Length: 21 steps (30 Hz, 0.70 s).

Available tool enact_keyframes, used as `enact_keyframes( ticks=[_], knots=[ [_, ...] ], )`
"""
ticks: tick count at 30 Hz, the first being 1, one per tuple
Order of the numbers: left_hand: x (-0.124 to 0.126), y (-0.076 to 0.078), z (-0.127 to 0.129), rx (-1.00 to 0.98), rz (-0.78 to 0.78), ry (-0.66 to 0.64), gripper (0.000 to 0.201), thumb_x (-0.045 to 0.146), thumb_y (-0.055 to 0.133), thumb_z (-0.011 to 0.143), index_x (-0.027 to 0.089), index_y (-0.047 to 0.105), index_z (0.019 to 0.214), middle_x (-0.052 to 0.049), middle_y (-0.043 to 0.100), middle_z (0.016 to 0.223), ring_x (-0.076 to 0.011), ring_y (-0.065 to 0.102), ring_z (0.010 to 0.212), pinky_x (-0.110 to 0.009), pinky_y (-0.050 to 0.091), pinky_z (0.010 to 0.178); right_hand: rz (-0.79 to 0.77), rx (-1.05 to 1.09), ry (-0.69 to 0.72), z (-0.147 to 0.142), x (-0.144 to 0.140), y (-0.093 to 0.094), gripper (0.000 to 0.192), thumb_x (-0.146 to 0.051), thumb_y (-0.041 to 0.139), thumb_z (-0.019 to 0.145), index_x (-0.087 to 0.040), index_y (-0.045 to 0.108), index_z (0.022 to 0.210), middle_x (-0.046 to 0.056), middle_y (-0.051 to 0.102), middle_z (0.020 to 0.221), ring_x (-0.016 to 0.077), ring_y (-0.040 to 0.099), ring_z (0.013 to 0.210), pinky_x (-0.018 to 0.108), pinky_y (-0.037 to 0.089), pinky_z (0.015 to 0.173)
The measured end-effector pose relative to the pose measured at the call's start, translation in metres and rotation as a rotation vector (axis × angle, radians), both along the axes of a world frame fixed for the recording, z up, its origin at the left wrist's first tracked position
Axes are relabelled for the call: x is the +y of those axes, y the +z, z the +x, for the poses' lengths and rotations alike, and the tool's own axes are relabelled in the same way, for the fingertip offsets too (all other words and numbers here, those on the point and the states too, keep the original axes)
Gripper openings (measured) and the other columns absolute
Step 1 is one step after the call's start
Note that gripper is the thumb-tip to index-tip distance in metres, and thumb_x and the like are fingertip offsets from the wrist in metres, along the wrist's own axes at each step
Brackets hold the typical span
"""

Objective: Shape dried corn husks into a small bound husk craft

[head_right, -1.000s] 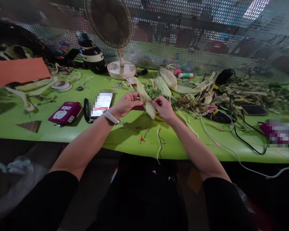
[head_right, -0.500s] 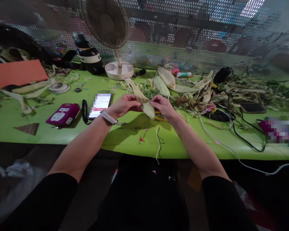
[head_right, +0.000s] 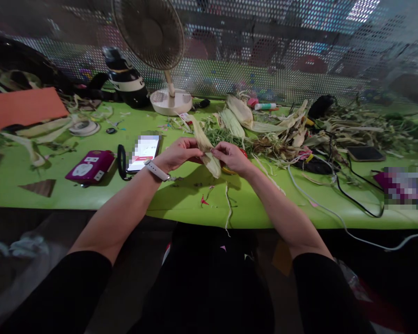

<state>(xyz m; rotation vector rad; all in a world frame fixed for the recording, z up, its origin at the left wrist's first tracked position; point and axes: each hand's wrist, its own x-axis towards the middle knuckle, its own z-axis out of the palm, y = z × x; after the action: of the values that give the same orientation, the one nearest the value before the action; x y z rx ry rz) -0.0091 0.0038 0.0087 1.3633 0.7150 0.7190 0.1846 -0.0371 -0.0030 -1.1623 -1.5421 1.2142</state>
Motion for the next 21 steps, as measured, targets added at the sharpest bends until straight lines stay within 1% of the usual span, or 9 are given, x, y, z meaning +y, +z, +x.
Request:
enact_keyframes(
  ticks=[4,7,10,14,16,18,21],
  knots=[
    [0.002,0.000,0.000,-0.013,-0.019,0.025,0.017,0.008,0.066,0.068,0.011,0.066,0.084,-0.005,0.070,0.081,-0.0141,0.069,0.070,-0.040,0.059,0.082,0.015,0.015,-0.015,-0.002,0.000,-0.002,0.050,-0.066,0.074,0.071,-0.021,0.051,0.070,-0.006,0.043,0.056,0.0071,0.037,0.048,0.024,0.031,0.045],
    [0.002,-0.003,0.003,-0.042,-0.045,0.085,0.018,0.010,0.068,0.068,0.014,0.063,0.085,-0.002,0.069,0.078,-0.0118,0.066,0.066,-0.036,0.058,0.078,0.064,-0.013,-0.072,-0.004,0.000,-0.006,0.054,-0.072,0.070,0.069,-0.022,0.052,0.073,-0.006,0.044,0.055,0.0078,0.037,0.046,0.025,0.030,0.044],
    [-0.001,-0.008,0.008,-0.086,-0.078,0.136,0.019,0.019,0.073,0.071,0.016,0.058,0.081,0.001,0.066,0.073,-0.0094,0.063,0.063,-0.030,0.057,0.072,0.155,-0.049,-0.172,-0.007,-0.001,-0.011,0.056,-0.077,0.066,0.069,-0.023,0.050,0.073,-0.005,0.045,0.057,0.0094,0.038,0.048,0.026,0.028,0.044],
    [-0.006,-0.014,0.014,-0.097,-0.041,0.118,0.031,0.033,0.081,0.069,0.016,0.058,0.080,0.002,0.065,0.075,-0.0083,0.062,0.065,-0.027,0.056,0.071,0.257,-0.069,-0.263,-0.008,0.000,-0.015,0.052,-0.073,0.064,0.075,-0.024,0.049,0.073,-0.002,0.047,0.063,0.0120,0.042,0.057,0.027,0.031,0.048],
    [-0.007,-0.016,0.015,-0.110,-0.011,0.131,0.034,0.035,0.084,0.067,0.016,0.056,0.074,0.003,0.063,0.072,-0.0085,0.062,0.066,-0.027,0.057,0.073,0.254,-0.066,-0.273,-0.008,0.000,-0.015,0.050,-0.071,0.064,0.076,-0.024,0.049,0.074,-0.002,0.047,0.063,0.0121,0.043,0.057,0.027,0.031,0.049],
    [-0.005,-0.017,0.015,-0.129,-0.003,0.162,0.035,0.034,0.084,0.065,0.016,0.054,0.068,0.004,0.061,0.068,-0.0094,0.062,0.066,-0.029,0.058,0.075,0.224,-0.040,-0.268,-0.007,0.000,-0.014,0.050,-0.071,0.066,0.075,-0.024,0.048,0.075,-0.003,0.046,0.061,0.0113,0.042,0.053,0.027,0.031,0.047],
    [-0.002,-0.018,0.014,-0.139,-0.003,0.187,0.035,0.032,0.085,0.064,0.017,0.053,0.065,0.004,0.061,0.066,-0.0101,0.061,0.065,-0.031,0.058,0.075,0.193,0.007,-0.251,-0.007,0.000,-0.011,0.051,-0.072,0.067,0.073,-0.025,0.048,0.076,-0.005,0.044,0.056,0.0096,0.039,0.045,0.028,0.030,0.044]
  ],
)
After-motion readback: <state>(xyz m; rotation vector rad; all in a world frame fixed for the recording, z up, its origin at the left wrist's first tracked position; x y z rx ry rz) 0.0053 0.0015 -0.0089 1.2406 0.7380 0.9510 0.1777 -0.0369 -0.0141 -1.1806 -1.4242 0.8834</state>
